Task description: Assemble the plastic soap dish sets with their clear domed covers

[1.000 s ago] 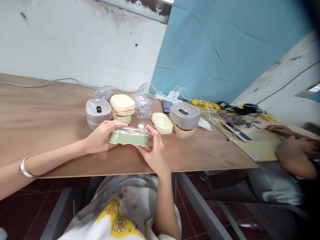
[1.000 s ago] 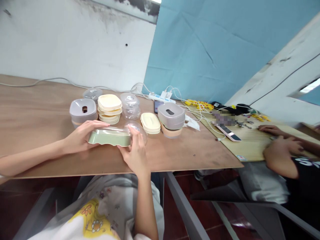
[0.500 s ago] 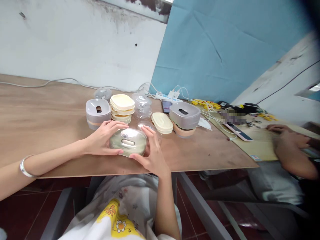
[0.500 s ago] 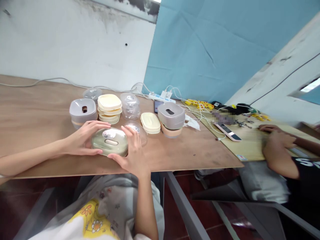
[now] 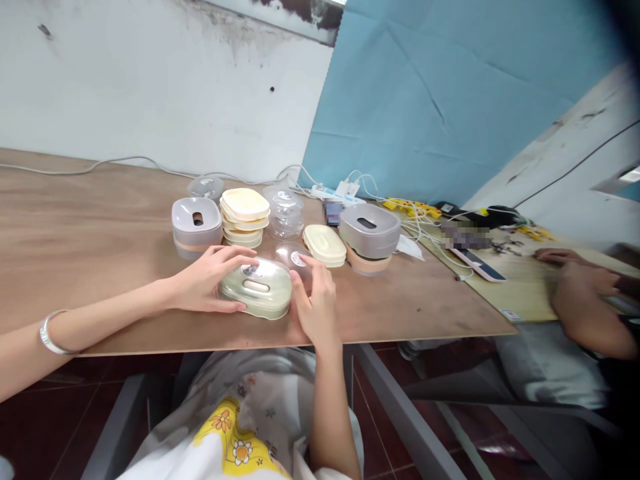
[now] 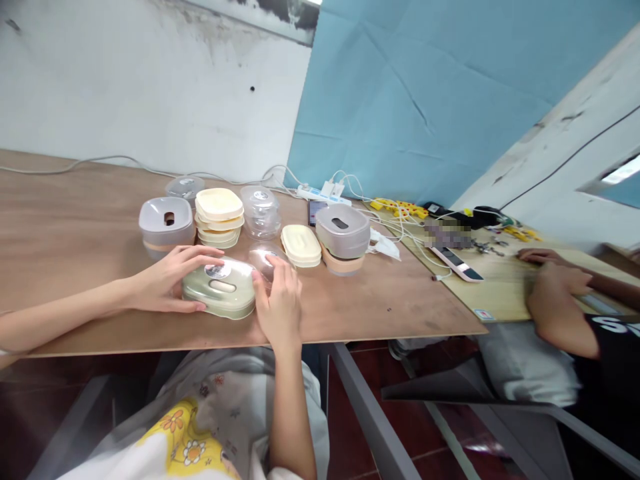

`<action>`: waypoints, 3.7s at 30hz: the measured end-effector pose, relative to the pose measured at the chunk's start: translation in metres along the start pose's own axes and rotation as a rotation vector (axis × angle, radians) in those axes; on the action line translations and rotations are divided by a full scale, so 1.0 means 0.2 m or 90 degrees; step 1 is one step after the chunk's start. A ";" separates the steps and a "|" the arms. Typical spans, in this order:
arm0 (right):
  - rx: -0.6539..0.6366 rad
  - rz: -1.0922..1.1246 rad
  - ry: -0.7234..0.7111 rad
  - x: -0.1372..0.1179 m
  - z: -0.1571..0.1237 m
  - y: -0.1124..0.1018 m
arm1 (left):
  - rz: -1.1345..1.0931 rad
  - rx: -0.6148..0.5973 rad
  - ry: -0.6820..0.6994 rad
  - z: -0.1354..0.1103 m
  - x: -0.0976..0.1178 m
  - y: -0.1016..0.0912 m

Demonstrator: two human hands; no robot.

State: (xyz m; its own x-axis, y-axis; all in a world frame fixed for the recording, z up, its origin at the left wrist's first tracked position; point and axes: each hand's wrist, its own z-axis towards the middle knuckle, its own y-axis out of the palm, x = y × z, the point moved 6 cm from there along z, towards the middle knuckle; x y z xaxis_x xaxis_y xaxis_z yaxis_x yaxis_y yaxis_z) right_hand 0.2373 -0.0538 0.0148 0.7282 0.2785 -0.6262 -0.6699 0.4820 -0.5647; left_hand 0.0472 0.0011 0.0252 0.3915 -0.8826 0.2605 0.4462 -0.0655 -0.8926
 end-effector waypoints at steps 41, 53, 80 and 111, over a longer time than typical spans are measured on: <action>-0.079 -0.251 0.161 0.07 -0.01 0.04 | 0.278 0.194 -0.124 0.02 -0.24 -0.20; -0.068 -0.240 0.142 0.08 -0.01 0.05 | 0.307 0.127 -0.102 0.10 -0.27 -0.16; 0.035 -0.082 0.062 0.05 0.00 0.00 | 0.275 0.141 0.178 0.03 0.01 -0.10; -0.057 0.028 -0.129 -0.06 -0.02 0.03 | 0.309 0.303 -0.337 -0.06 -0.32 -0.37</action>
State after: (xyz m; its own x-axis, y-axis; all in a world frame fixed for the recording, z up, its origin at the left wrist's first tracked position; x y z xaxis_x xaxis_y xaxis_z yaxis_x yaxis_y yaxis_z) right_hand 0.2235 -0.0565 0.0165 0.7066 0.4628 -0.5353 -0.7048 0.3933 -0.5904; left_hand -0.0201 0.0580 0.0697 0.8973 -0.4210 0.1331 0.3757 0.5696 -0.7310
